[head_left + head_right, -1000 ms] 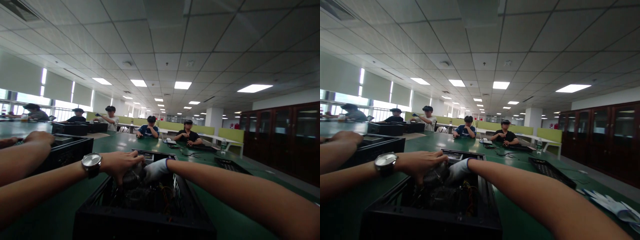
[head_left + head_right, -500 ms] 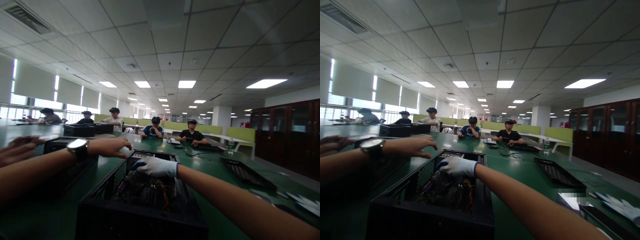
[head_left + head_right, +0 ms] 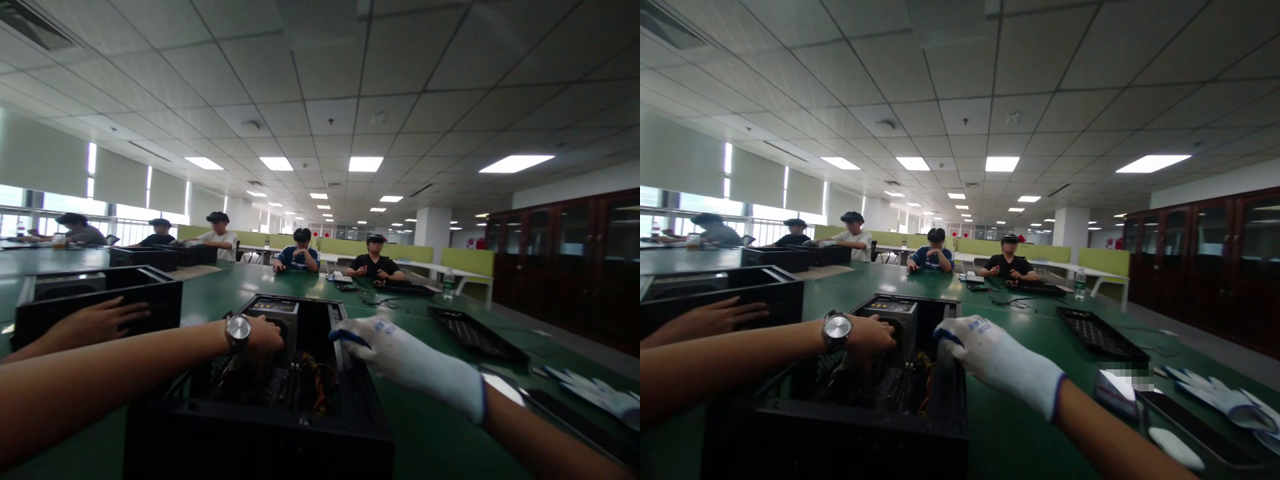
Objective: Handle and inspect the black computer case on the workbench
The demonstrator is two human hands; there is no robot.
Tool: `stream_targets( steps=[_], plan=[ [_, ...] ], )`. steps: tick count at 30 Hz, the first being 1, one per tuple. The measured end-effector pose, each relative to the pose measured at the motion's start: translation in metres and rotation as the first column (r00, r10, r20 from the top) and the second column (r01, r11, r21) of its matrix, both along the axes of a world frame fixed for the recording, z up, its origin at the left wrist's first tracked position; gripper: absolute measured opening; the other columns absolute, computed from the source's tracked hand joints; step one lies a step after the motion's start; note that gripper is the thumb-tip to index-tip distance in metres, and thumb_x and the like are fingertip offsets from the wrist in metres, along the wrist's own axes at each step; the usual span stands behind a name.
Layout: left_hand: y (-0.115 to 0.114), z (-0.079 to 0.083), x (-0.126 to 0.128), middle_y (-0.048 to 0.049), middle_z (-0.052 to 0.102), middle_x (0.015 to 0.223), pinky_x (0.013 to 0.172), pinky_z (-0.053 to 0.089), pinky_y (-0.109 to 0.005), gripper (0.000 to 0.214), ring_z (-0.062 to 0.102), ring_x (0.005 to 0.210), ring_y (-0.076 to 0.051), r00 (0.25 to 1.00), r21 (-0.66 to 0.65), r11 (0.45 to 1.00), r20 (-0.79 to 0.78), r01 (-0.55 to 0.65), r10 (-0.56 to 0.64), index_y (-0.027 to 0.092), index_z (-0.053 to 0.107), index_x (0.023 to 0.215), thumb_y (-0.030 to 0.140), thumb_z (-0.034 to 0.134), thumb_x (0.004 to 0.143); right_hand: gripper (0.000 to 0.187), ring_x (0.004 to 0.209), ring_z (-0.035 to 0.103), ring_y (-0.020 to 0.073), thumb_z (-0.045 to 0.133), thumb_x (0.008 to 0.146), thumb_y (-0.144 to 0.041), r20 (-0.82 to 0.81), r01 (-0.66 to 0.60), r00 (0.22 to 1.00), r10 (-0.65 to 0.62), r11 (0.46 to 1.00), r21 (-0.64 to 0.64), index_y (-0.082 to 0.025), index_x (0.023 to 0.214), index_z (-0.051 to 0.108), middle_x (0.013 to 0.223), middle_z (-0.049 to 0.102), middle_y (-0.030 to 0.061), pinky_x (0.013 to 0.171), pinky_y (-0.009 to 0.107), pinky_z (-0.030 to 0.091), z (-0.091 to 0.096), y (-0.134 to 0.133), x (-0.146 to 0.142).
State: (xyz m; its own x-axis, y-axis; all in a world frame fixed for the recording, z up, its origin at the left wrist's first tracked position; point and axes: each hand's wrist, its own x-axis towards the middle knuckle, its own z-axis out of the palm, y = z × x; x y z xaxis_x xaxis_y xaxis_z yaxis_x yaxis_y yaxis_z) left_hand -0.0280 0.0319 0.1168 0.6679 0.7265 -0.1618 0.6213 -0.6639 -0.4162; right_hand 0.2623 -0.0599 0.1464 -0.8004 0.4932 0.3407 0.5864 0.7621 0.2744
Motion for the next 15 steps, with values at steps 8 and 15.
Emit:
stream_targets(
  steps=[8, 15],
  plan=[
    [-0.037, 0.007, 0.003, -0.0235, 0.055, 0.134, 0.093, 0.049, -0.059, 0.083, 0.055, 0.121, -0.042, 0.998, 0.18, 0.984, 0.055, -0.004, -0.006, 0.022, 0.045, 0.145, 0.025, 0.081, 0.07, 0.051, 0.126, 0.06, 0.0249, 0.055, 0.089, -0.009, -0.325, 0.017, 0.946, 0.017, 0.995, 0.102, -0.03, 0.134, 0.064, 0.141, 0.061, 0.0022, 0.105, 0.035, 0.053, -0.061, -0.029, 0.068],
    [-0.134, 0.049, 0.014, -0.0132, 0.058, 0.141, 0.101, 0.049, -0.052, 0.066, 0.059, 0.123, -0.036, 0.902, -0.2, 0.968, 0.374, -0.149, 0.216, 0.028, 0.044, 0.149, 0.061, 0.053, 0.093, 0.049, 0.131, 0.055, 0.0302, 0.05, 0.096, -0.023, -0.6, 0.072, 0.766, -0.231, 0.958, -0.277, -0.033, 0.143, 0.055, 0.144, 0.058, 0.0037, 0.103, 0.04, 0.054, -0.161, -0.032, 0.07]
  ],
)
